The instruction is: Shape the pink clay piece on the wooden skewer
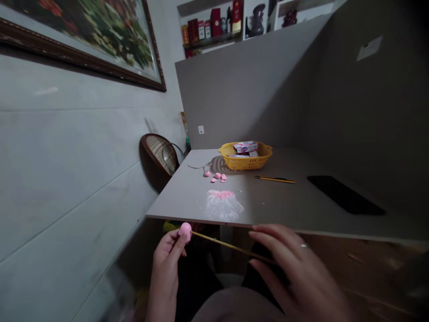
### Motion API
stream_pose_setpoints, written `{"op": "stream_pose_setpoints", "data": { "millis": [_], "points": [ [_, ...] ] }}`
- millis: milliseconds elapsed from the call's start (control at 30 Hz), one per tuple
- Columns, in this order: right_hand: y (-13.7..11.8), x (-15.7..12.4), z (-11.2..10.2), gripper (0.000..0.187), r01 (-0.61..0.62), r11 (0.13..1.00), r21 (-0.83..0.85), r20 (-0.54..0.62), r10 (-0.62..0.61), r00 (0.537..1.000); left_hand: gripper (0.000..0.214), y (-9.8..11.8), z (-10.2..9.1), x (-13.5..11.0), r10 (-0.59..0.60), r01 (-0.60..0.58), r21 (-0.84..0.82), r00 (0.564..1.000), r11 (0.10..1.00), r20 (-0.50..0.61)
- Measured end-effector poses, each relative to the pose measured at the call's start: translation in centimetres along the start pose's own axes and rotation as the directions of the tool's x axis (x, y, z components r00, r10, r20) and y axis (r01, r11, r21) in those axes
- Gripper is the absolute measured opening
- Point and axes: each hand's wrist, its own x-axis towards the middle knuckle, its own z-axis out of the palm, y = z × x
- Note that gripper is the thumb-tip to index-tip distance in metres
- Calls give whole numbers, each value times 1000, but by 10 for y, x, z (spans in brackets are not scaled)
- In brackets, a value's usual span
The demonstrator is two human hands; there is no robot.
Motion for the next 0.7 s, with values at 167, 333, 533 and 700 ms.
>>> {"op": "stream_pose_setpoints", "data": {
  "millis": [167,333,533,700],
  "points": [
    [6,1,37,30,76,996,-45,171,-67,983,41,-5,-7,1,108,-107,115,994,988,0],
    [21,0,35,33,-276,945,177,413,183,892,34,-7,-10,0,112,-139,238,986,961,125],
    [33,-6,67,59,-819,467,334,899,102,425,25,-5,-8,2,216,-284,340,951,897,223],
    [26,-19,62,49,-722,584,371,788,213,578,24,-7,-12,8,186,-259,268,945,928,269]
  ]
}}
